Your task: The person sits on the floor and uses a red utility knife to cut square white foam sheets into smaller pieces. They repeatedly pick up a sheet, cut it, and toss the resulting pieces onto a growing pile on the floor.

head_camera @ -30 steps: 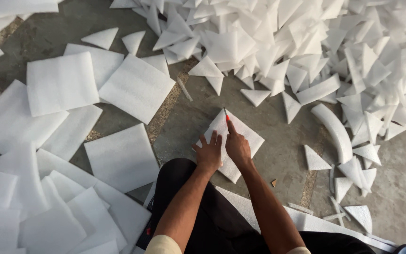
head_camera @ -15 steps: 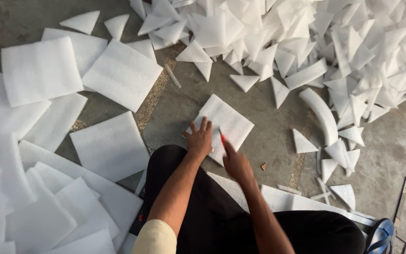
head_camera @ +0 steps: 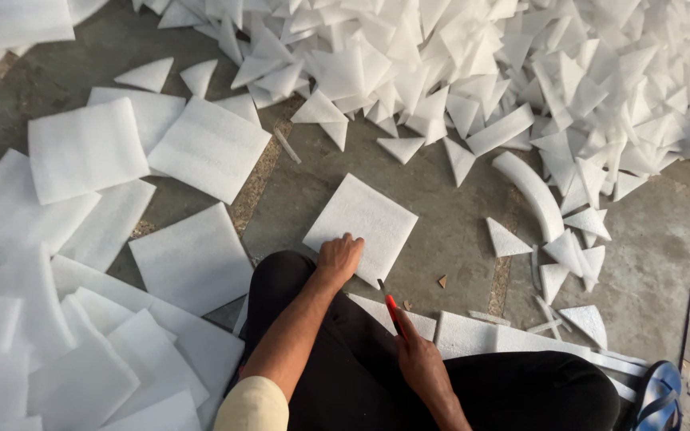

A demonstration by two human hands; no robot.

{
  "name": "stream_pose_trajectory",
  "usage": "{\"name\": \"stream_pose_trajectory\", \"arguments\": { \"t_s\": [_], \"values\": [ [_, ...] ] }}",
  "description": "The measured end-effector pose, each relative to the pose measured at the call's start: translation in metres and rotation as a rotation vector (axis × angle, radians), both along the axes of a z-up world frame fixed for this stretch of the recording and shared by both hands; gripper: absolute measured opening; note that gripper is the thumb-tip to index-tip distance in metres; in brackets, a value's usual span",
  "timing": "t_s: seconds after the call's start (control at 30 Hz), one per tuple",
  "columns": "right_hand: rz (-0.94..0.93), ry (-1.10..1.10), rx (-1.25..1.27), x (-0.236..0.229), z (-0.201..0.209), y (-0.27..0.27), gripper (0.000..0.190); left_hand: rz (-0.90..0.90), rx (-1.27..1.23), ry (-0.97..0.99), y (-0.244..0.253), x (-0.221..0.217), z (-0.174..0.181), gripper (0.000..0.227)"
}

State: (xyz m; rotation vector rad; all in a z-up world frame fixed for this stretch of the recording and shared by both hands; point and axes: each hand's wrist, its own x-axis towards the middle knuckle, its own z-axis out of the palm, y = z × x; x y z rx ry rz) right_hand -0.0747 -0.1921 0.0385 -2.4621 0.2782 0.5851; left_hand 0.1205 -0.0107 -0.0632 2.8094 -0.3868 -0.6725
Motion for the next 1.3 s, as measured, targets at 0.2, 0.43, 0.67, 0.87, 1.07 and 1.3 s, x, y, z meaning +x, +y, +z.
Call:
{"name": "stream_pose_trajectory", "arguments": {
  "t_s": [0.2,0.43,0.67,0.87,1.07,1.3],
  "values": [
    [0.003,-0.052,0.020,0.027,-0.012,0.006,0.060,0.204,0.127,0.087,0.004,0.019,0.028,0.113],
    [-0.004,-0.051,-0.013,0.135,-0.035,0.034,0.062,0.127,0.110,0.069,0.004,0.018,0.037,0.112],
    [0.151,-0.285,-0.071,0.239,-0.056,0.057,0.061,0.111,0.135,0.086,0.006,0.025,0.033,0.116],
    [0.136,-0.218,-0.126,0.267,-0.063,0.064,0.056,0.106,0.122,0.042,0.007,0.025,0.028,0.116],
    [0.156,-0.179,-0.140,0.222,-0.068,0.043,0.054,0.130,0.111,0.045,0.007,0.024,0.020,0.115],
    [0.123,0.110,-0.203,0.027,-0.014,0.013,0.065,0.152,0.100,0.040,0.006,0.022,0.029,0.112]
  ]
}}
